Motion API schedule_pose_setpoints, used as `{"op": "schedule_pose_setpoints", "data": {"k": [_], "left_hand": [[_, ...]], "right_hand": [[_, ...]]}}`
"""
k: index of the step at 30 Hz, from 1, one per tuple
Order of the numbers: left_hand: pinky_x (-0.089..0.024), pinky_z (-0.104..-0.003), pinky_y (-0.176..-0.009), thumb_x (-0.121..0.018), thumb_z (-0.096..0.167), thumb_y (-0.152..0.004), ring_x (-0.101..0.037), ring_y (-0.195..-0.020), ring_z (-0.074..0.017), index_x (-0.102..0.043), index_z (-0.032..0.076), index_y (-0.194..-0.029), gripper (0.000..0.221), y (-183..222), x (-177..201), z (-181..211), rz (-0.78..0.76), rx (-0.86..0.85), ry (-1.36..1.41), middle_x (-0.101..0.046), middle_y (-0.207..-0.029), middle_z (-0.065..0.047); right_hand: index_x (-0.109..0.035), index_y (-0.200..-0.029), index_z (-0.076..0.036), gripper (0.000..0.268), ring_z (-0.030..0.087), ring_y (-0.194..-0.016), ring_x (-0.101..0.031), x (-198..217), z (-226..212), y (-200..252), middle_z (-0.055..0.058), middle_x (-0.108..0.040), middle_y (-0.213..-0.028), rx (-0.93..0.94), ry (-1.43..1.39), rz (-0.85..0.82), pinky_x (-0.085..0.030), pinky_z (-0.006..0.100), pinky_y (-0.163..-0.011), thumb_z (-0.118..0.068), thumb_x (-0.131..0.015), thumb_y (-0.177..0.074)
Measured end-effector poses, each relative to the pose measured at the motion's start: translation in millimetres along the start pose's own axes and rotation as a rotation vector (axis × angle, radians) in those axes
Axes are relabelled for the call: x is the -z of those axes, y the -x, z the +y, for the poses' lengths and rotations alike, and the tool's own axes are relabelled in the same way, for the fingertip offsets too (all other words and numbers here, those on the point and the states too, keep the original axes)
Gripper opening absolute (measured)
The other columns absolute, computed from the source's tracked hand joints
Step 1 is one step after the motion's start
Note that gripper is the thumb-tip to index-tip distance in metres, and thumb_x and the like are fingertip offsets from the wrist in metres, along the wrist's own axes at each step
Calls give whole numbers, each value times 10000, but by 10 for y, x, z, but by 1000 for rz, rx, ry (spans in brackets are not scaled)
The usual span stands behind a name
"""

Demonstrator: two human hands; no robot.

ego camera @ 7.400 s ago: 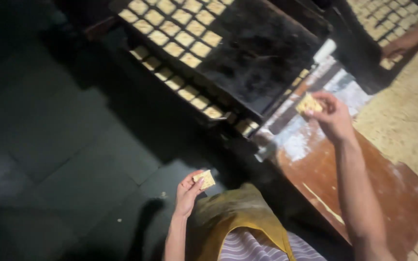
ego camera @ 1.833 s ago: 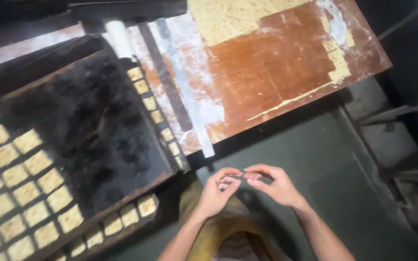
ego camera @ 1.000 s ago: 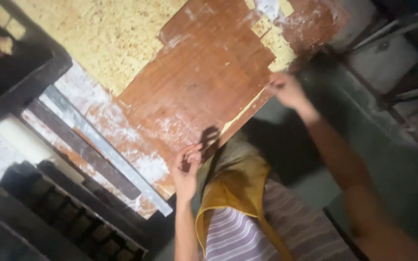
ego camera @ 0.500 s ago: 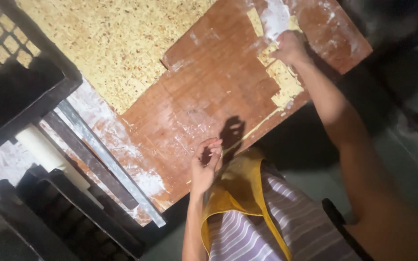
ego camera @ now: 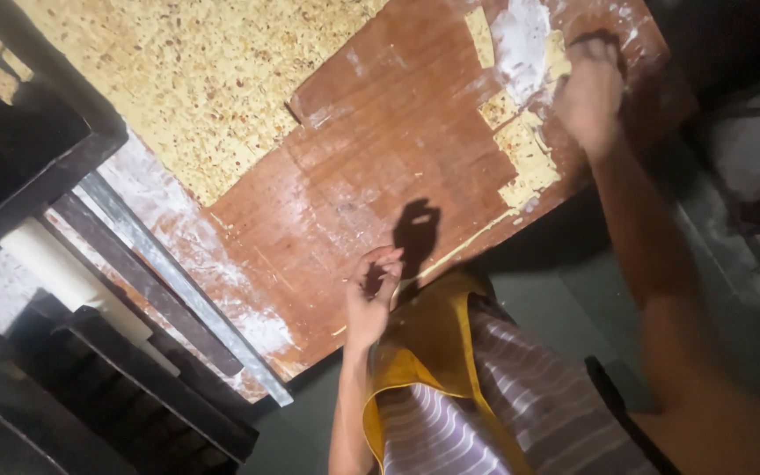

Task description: The person picks small square dough pieces one at a time from a large flattened dough sheet on a floured wooden table and arranges them in a grid on black baking trays, working through several trays while another worker also fills trays nearby.

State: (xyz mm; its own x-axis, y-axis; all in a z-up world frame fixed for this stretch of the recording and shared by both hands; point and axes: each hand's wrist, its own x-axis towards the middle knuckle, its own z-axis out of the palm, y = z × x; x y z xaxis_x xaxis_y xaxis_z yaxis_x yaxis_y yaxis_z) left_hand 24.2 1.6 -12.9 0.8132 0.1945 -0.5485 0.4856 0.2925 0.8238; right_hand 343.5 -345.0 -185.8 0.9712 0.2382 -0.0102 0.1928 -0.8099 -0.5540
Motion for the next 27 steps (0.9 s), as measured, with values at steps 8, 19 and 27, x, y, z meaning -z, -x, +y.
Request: {"op": "schedule_pose_setpoints", "data": {"k": [8,19,27], "left_hand": [[-512,-202,-893,-603,-24,-982,-613,-994,-56,-631,5,-1281,302,-69,-53,-139,-29,-251,-43,-687,-1185,-8],[-530,-251,-911,-690,26,-934,-645,-985,-85,-653,7,-1224,292,-183,-15,-329,71,-165,51,-748,-1135,-42],[-432,-307,-1089,-710,172,-945,-563,-1271,-168,-519,57,-1480,580,-593,-121,-515,-104,-129,63,-613,-1420,-55]], "right_hand": [[-730,-1169,-76,553,352,-990,-662,-268,-583,-274,195,-698,-1040,122,123,-276,-547,458,-868,-260,-929,-686],[-699,-886,-50,418,254,-804,-722,-594,-262,-496,110,-741,-884,99,152,-429,-590,398,-771,-347,-917,-689],[-618,-1220,-33,455,141,-999,-679,-730,-1366,716,76,-729,-1089,119,-599,-630,-581,325,-856,-92,-812,-814]]}}
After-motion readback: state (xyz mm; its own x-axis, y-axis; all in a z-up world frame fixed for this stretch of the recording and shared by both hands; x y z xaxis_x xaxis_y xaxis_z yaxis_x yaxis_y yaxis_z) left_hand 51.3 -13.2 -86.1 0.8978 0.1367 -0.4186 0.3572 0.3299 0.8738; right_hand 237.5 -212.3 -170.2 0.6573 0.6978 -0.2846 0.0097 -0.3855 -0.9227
